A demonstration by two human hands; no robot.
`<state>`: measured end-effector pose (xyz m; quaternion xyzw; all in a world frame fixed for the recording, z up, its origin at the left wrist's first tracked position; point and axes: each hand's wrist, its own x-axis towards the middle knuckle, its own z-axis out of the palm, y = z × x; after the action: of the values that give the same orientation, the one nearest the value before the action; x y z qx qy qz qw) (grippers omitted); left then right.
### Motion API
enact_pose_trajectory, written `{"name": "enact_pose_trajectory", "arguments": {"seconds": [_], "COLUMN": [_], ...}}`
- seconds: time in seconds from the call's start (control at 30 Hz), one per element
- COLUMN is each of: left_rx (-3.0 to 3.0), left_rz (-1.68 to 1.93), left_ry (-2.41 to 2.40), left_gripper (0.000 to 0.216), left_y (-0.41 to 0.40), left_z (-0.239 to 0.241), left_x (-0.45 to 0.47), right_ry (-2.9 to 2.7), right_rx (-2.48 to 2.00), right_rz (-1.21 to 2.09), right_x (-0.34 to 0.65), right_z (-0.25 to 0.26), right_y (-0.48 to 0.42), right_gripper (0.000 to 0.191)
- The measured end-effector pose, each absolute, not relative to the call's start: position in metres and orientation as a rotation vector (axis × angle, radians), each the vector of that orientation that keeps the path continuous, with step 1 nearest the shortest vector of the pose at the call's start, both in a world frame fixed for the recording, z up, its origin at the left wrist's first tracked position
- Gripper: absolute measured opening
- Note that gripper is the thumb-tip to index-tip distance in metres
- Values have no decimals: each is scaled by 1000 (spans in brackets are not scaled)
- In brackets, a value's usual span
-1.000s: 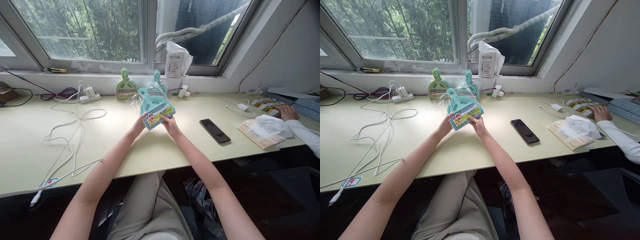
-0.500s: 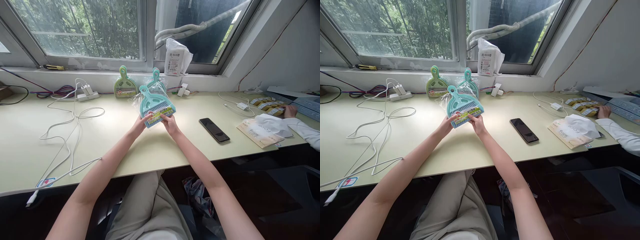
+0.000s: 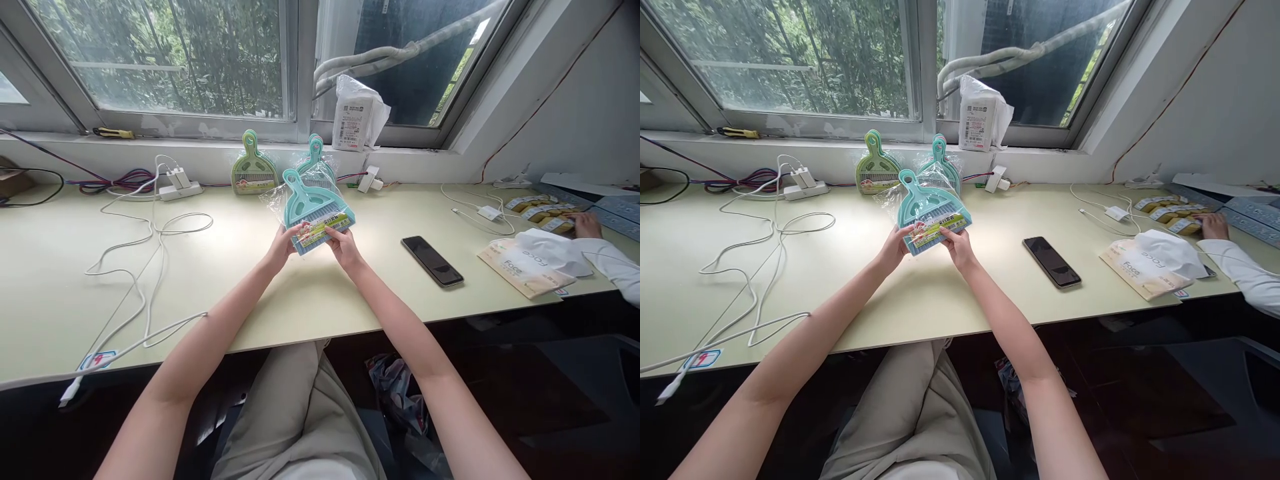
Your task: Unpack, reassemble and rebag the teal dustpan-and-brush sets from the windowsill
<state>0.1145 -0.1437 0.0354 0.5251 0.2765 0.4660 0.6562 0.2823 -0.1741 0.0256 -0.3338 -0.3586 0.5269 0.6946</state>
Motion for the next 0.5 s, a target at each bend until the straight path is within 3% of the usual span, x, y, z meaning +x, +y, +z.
{"name": "enact_pose_trajectory", "arguments": {"seconds": [0.37,0.5], "left_rx": [1234,1260], "left_rz": [1044,1008], "left_ry": [625,605], "left_gripper": [62,63], "left_y": [-136,-135], "left_z": [32,30], "left_x": [110,108], "right_ry": [-754,-700], "right_rx": [-775,-805], "right_rz": [1223,1203], "right_x": [288,292], "right_z": [26,24], "right_y": [-171,-167], "right_gripper": [26,34]}}
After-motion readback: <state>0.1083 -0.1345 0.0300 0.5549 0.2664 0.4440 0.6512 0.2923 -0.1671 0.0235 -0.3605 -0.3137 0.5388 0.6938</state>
